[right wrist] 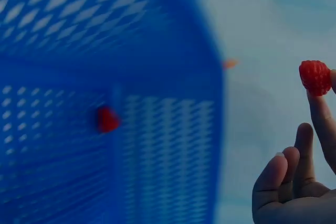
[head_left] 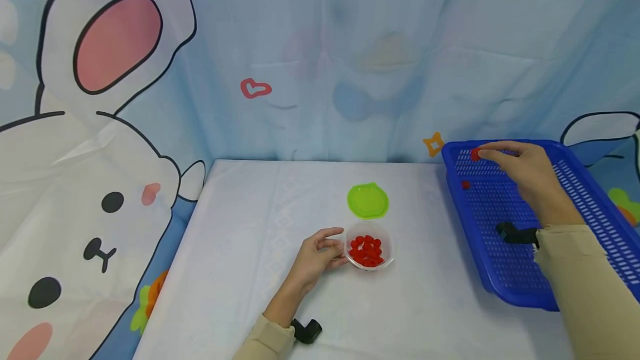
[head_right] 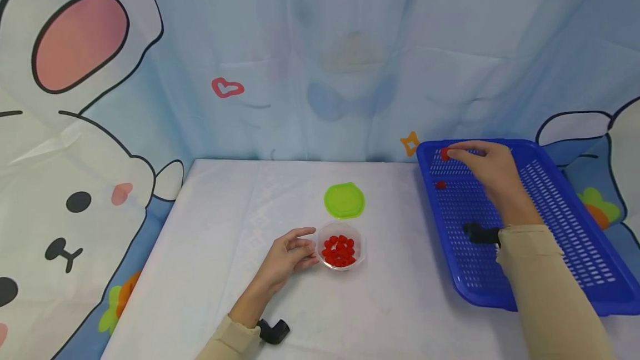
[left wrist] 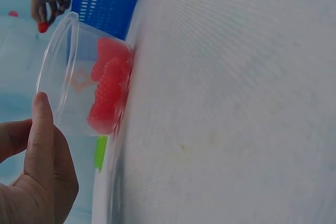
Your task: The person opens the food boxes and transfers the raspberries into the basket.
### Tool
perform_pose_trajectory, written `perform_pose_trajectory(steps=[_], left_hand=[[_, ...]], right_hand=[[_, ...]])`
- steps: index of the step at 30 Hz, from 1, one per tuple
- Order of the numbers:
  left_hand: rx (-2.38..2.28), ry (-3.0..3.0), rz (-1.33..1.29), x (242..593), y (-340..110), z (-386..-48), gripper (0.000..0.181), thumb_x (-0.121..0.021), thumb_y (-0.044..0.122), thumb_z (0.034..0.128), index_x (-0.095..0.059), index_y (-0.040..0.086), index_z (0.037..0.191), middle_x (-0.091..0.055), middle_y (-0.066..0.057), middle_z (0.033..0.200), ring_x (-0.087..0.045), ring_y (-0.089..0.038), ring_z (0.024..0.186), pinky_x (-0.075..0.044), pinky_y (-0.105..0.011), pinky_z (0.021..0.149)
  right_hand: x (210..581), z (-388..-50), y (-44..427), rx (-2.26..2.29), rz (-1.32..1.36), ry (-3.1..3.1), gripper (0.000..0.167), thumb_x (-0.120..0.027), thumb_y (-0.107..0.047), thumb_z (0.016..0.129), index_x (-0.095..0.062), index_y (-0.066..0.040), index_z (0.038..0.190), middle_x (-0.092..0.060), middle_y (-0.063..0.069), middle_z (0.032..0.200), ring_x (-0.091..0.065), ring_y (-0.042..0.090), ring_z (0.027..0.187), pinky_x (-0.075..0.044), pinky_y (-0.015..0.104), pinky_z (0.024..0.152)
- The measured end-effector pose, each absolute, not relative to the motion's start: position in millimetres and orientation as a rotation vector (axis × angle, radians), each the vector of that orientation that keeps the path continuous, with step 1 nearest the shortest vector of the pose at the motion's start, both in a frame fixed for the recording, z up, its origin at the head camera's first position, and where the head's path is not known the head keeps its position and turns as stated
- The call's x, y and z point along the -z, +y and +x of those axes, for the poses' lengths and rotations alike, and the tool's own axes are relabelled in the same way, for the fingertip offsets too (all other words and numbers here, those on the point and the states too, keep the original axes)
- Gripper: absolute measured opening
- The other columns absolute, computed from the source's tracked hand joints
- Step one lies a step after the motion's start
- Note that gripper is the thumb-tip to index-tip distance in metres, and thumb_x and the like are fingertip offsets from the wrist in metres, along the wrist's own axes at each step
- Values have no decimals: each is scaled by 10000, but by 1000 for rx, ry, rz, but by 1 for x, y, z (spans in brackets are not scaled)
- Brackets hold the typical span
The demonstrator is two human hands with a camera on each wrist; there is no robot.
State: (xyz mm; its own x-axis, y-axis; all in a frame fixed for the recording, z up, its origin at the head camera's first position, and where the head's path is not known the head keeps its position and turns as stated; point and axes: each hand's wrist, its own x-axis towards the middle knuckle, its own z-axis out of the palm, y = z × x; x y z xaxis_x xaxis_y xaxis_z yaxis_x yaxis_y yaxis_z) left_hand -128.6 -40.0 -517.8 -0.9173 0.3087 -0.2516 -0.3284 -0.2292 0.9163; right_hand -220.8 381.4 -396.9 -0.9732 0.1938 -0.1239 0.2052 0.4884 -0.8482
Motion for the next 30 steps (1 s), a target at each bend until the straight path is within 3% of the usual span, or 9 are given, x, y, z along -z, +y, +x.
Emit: perform_pose_trajectory(steps=[7,13,16,21,26,30], left_hand=[[-2190,1635,-14,519,-39,-130,378,-668,-23,945,-605,-4,1318,-602,-158,1023,-643,-205,837,-610,-390,808],[-2196,1635,-13,521,-37,-130,368,-665,-34,942,-612,-2,1305,-602,-151,1007,-650,-205,831,-612,-386,803],[-2199,1637,-23,523,-36,-131,364,-662,-43,939,-618,1,1297,-598,-153,1006,-656,-206,827,-613,-383,801],[-2196,1644,-36,523,-36,-130,364,-664,-43,938,-620,3,1296,-597,-155,1010,-658,-203,821,-615,-379,793],[-2189,1647,-44,521,-37,-130,364,-668,-31,940,-624,19,1298,-602,-152,1010,-657,-206,829,-614,-381,797],[-2185,1650,-42,520,-39,-130,367,-666,-22,945,-613,8,1307,-603,-156,1012,-651,-204,832,-614,-382,801]], right_hand=[[460,-251,430,1437,577,2595,953,-600,-636,906,-372,78,1494,-158,299,1596,-224,506,1403,-291,681,1096],[492,-255,443,1312,653,2571,849,-602,-499,948,-375,150,1447,-200,372,1544,-216,542,1399,-262,671,1119],[499,-254,443,1337,656,2555,773,-619,-427,950,-429,177,1393,-273,395,1493,-315,528,1334,-336,632,1092],[505,-252,442,1381,639,2541,679,-627,-380,956,-510,211,1270,-382,364,1384,-413,433,1170,-427,540,952],[489,-254,435,1342,585,2576,742,-594,-454,972,-470,153,1380,-279,381,1499,-281,539,1356,-319,674,1082],[453,-253,417,1314,499,2618,885,-536,-584,963,-359,113,1478,-185,359,1557,-152,572,1405,-240,744,1075]])
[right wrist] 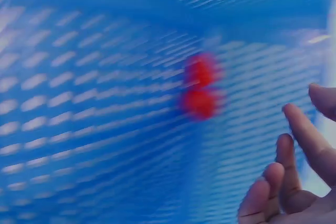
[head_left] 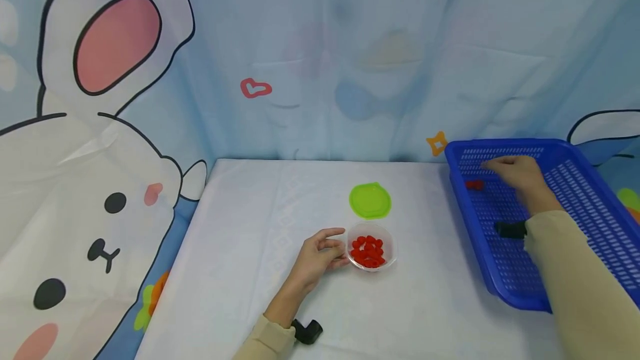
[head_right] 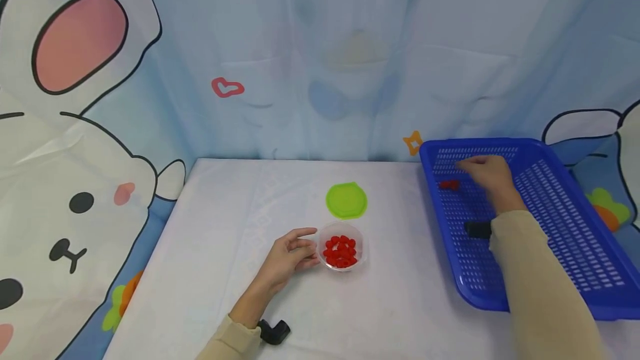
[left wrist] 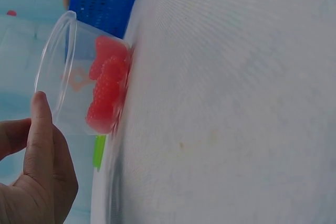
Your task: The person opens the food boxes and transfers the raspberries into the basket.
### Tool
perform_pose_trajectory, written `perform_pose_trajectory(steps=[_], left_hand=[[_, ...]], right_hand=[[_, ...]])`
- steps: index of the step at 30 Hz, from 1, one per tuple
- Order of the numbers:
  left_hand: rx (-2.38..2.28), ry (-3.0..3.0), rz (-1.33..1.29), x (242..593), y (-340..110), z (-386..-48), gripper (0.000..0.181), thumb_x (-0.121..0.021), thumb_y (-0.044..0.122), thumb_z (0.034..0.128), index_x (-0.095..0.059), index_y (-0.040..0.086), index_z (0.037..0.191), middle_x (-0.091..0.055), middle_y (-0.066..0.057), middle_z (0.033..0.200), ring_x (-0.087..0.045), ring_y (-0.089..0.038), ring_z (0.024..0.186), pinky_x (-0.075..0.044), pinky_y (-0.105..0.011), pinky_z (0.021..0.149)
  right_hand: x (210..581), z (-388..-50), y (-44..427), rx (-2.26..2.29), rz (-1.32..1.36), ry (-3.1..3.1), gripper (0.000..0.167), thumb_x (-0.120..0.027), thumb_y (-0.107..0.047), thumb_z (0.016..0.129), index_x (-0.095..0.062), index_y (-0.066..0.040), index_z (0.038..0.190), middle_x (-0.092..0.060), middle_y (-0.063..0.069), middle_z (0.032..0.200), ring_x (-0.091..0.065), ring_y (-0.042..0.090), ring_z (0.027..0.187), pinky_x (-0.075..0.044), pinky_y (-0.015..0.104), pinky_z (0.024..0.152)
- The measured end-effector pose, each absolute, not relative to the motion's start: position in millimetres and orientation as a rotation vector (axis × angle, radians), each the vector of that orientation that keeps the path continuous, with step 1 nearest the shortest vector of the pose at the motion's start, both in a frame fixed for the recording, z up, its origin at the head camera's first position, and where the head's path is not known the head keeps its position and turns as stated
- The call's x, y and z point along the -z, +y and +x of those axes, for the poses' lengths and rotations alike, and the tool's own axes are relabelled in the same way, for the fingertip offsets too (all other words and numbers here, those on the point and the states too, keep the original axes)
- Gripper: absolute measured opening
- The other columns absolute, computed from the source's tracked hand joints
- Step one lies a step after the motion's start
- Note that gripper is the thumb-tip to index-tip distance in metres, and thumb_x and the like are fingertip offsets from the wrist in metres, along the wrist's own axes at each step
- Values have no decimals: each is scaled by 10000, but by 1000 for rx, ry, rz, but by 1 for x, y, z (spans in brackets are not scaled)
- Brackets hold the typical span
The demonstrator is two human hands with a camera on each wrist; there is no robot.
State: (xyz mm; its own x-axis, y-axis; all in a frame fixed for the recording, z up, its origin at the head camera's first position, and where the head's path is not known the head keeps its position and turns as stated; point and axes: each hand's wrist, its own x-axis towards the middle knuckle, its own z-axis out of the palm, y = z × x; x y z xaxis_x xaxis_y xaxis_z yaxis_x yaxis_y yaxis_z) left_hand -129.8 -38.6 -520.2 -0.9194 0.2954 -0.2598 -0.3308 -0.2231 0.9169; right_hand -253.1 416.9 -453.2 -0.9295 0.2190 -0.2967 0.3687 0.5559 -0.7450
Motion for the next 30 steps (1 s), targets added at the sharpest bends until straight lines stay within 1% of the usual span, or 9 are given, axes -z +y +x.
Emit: perform_pose_trajectory(steps=[4,8,10,12,13,16,20,24,30], left_hand=[[-2189,1649,-39,519,-39,-130,369,-657,-29,948,-606,3,1312,-604,-160,1014,-642,-200,828,-614,-383,799],[-2195,1648,-42,519,-39,-129,370,-659,-33,944,-612,13,1308,-609,-163,1015,-644,-206,826,-615,-388,793],[-2194,1648,-46,519,-38,-129,373,-663,-33,942,-618,27,1307,-611,-161,1018,-647,-211,829,-615,-390,794],[-2191,1649,-53,519,-38,-129,373,-666,-30,941,-622,38,1305,-614,-159,1022,-650,-213,833,-614,-391,794],[-2188,1650,-54,519,-38,-128,373,-666,-28,941,-623,42,1305,-615,-158,1024,-650,-212,835,-614,-390,795],[-2183,1646,-64,519,-37,-128,376,-667,-25,941,-627,57,1306,-620,-151,1026,-650,-208,838,-612,-388,800],[-2189,1643,-67,519,-36,-129,379,-668,-28,938,-626,56,1306,-622,-150,1021,-648,-206,832,-613,-391,797],[-2197,1649,-59,520,-36,-130,379,-664,-36,938,-623,46,1306,-624,-148,1006,-647,-206,824,-614,-392,792],[-2210,1644,-50,523,-35,-132,374,-660,-35,942,-616,26,1308,-622,-148,996,-645,-207,823,-613,-393,796]], right_hand=[[416,-243,392,1320,355,2642,911,-559,-658,922,-405,43,1484,-234,321,1562,-160,554,1413,-235,762,1059],[385,-225,362,1284,162,2689,840,-578,-643,923,-471,-3,1457,-317,285,1538,-233,525,1393,-276,742,1038],[375,-214,347,1269,95,2718,792,-580,-636,925,-511,-30,1432,-386,246,1499,-338,482,1327,-374,677,974],[370,-203,332,1269,48,2753,729,-591,-615,931,-560,-53,1395,-472,208,1412,-457,427,1184,-458,570,851],[369,-198,325,1267,25,2771,685,-596,-594,940,-583,-62,1372,-507,184,1356,-490,391,1093,-469,506,777],[371,-184,306,1265,-54,2822,553,-610,-524,967,-639,-92,1309,-582,136,1167,-505,306,838,-429,377,592],[382,-169,283,1323,-168,2858,386,-652,-403,983,-697,-102,1220,-590,111,1045,-461,259,704,-383,327,503],[398,-158,262,1407,-239,2846,287,-703,-326,962,-735,-108,1145,-571,102,1002,-448,255,688,-371,309,482],[431,-156,241,1516,-317,2767,248,-751,-239,928,-750,-79,1117,-539,100,950,-438,264,730,-367,295,512]])
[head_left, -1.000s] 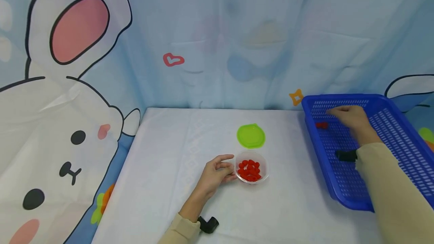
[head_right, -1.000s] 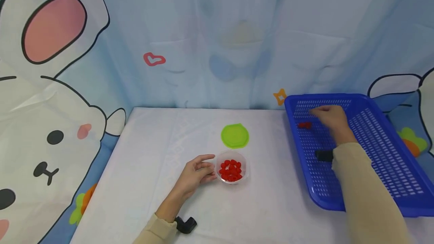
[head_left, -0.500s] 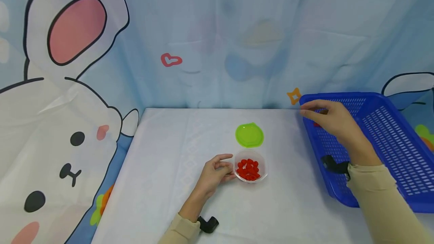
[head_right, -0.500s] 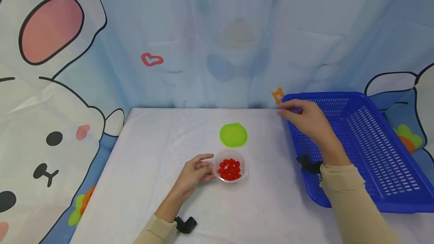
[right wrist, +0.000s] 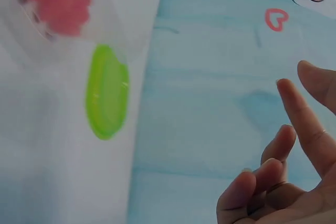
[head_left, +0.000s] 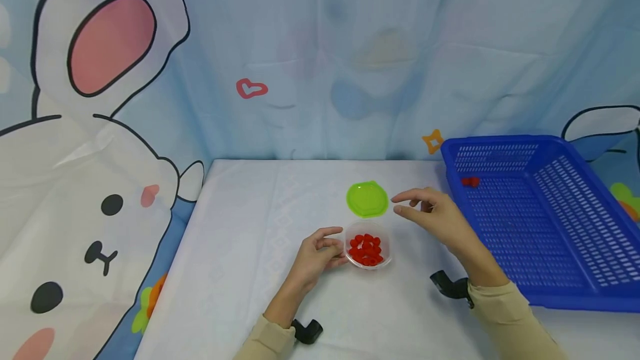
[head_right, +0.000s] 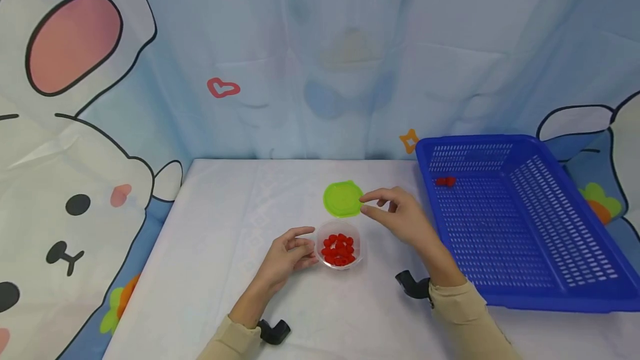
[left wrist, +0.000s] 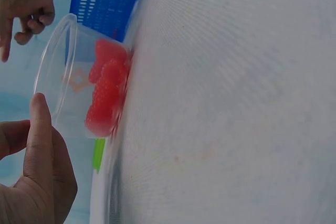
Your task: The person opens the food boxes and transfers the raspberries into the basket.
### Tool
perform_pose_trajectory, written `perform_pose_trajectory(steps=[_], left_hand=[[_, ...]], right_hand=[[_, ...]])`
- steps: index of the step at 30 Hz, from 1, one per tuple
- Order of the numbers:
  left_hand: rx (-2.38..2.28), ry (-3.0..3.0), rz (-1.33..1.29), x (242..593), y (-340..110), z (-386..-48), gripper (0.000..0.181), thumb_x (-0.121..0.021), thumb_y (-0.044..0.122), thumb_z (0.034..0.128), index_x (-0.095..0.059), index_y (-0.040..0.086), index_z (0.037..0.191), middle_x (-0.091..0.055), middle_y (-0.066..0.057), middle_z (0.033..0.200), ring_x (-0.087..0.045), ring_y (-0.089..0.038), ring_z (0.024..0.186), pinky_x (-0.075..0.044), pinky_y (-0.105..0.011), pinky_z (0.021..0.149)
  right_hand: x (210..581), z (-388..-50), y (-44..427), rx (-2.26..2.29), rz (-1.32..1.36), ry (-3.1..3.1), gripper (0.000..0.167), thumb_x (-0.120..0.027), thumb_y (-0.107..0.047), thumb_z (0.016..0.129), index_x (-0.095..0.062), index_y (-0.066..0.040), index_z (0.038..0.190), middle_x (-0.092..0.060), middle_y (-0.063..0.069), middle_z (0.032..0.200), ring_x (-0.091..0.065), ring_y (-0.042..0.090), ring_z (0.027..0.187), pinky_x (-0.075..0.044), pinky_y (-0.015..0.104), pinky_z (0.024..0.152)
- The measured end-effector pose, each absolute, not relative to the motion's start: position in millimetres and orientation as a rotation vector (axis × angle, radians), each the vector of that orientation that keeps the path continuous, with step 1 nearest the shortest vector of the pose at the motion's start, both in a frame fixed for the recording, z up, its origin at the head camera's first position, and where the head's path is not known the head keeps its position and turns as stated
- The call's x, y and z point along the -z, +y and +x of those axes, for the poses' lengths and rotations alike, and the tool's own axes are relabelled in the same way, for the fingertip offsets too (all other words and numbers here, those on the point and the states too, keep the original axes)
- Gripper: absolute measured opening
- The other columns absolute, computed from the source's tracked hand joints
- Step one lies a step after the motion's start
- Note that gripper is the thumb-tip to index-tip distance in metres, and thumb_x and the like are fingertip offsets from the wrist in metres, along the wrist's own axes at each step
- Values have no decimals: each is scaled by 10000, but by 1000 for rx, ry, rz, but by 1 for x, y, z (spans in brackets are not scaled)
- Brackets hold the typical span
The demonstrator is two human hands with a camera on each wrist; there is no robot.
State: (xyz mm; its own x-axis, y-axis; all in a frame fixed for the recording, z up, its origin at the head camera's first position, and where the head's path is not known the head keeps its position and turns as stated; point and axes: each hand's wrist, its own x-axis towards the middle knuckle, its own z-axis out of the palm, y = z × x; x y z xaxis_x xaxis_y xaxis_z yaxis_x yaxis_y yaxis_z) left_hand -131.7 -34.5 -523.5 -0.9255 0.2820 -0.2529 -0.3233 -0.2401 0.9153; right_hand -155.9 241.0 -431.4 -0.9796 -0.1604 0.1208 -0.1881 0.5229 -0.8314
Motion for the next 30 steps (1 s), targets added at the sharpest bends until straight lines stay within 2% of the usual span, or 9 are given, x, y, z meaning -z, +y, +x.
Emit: perform_pose_trajectory(steps=[6,13,17,24,30], left_hand=[[-2204,1644,-52,524,-34,-132,374,-666,-21,942,-616,31,1309,-622,-156,1015,-648,-210,823,-614,-388,794],[-2197,1633,-78,523,-32,-133,367,-665,-25,940,-630,58,1296,-624,-140,1010,-647,-207,825,-614,-392,793],[-2197,1639,-78,522,-32,-134,362,-664,-26,940,-632,55,1291,-623,-139,1001,-644,-206,823,-615,-395,789],[-2199,1640,-85,522,-33,-133,367,-661,-27,941,-629,56,1297,-625,-135,1001,-647,-209,835,-615,-396,796],[-2204,1636,-86,522,-35,-133,368,-664,-26,941,-628,56,1298,-626,-134,1004,-649,-209,840,-614,-393,796]], right_hand=[[465,-159,233,-1631,345,-2769,253,-773,-202,901,-756,-84,1125,-551,91,963,-438,265,794,-390,274,562],[490,-165,228,-1789,437,-2877,235,-757,-182,894,-766,-104,1116,-568,87,1018,-425,272,969,-389,340,683],[500,-172,226,-1803,673,-2899,207,-749,-141,885,-780,-87,1082,-667,68,963,-458,284,938,-394,336,699],[512,-187,223,-1740,1153,-2828,167,-746,-4,847,-783,-34,1008,-729,52,873,-593,212,806,-530,264,679],[506,-188,217,-1532,1195,-2923,165,-779,17,791,-794,-99,907,-671,32,886,-532,249,879,-495,304,714]])
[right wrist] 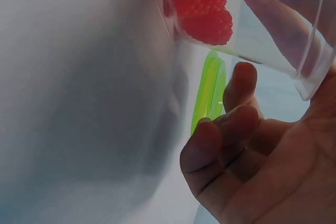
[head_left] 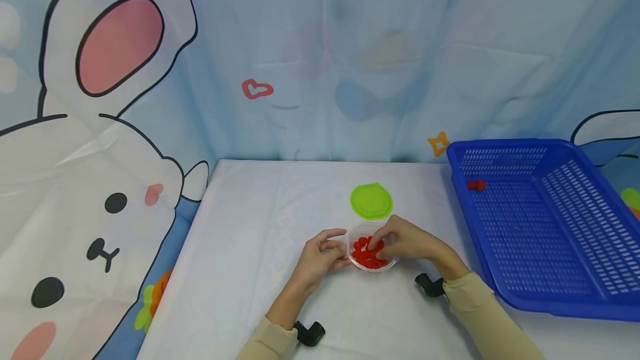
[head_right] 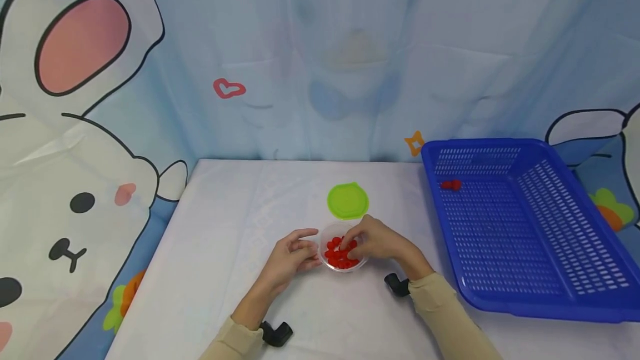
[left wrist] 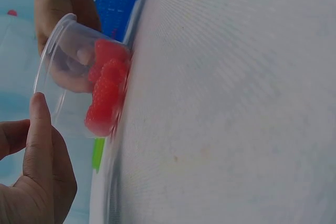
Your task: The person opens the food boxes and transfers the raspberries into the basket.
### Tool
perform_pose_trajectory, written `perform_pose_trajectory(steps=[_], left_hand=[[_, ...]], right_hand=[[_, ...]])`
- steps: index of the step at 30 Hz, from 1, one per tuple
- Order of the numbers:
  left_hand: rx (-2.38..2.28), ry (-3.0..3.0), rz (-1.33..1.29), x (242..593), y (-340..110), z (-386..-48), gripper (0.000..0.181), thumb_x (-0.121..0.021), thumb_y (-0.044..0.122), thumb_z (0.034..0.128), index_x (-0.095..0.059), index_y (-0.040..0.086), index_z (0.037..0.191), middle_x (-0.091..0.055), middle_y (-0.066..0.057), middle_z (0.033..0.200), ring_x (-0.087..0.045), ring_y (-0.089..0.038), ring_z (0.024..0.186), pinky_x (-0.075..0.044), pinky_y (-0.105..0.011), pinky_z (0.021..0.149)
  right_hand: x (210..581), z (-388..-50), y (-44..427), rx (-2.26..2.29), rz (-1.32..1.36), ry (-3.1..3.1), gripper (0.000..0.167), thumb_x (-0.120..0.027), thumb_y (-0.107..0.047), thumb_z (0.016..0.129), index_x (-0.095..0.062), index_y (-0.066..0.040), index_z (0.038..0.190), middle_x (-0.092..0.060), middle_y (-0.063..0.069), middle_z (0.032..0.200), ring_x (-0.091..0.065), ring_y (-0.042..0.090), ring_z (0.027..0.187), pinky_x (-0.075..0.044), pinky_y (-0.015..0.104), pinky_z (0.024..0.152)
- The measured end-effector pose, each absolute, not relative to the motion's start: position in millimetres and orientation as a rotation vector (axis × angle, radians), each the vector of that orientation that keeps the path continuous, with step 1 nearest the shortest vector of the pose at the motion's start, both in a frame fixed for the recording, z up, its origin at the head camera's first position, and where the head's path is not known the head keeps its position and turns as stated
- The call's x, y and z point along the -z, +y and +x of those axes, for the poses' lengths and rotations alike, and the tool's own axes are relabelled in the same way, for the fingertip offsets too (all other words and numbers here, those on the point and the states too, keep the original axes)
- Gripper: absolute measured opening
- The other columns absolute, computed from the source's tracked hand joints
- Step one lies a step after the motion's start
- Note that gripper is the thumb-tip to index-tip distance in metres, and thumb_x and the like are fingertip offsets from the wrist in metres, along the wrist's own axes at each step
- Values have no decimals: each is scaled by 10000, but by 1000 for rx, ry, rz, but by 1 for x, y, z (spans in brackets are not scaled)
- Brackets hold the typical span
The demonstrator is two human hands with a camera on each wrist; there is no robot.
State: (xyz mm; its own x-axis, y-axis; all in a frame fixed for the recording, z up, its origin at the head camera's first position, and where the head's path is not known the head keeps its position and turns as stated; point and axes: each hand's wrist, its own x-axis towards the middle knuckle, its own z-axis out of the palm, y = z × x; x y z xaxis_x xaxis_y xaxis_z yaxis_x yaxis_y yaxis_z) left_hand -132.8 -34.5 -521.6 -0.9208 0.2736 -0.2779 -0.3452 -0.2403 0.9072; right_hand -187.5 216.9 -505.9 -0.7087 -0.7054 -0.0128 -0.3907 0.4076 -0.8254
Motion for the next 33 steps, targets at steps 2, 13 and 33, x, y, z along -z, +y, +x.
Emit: perform_pose_trajectory(steps=[2,13,33], left_hand=[[-2205,1634,-83,522,-34,-133,366,-665,-24,942,-628,55,1297,-627,-134,1002,-650,-208,840,-614,-392,795],[-2206,1636,-65,523,-34,-133,359,-661,-24,946,-627,51,1296,-628,-135,999,-650,-209,844,-615,-394,794],[-2215,1635,-41,523,-35,-133,361,-665,-12,949,-619,44,1302,-628,-139,999,-649,-212,841,-615,-396,791]], right_hand=[[504,-187,216,1165,-932,2334,168,-788,15,779,-790,-118,882,-646,6,887,-514,248,887,-477,323,720],[503,-188,213,1106,-930,2345,176,-785,20,762,-751,-144,818,-571,14,891,-469,257,904,-452,339,736],[508,-181,221,1386,-652,2346,82,-816,-146,838,-783,-166,910,-553,88,1005,-418,318,1002,-393,379,756]])
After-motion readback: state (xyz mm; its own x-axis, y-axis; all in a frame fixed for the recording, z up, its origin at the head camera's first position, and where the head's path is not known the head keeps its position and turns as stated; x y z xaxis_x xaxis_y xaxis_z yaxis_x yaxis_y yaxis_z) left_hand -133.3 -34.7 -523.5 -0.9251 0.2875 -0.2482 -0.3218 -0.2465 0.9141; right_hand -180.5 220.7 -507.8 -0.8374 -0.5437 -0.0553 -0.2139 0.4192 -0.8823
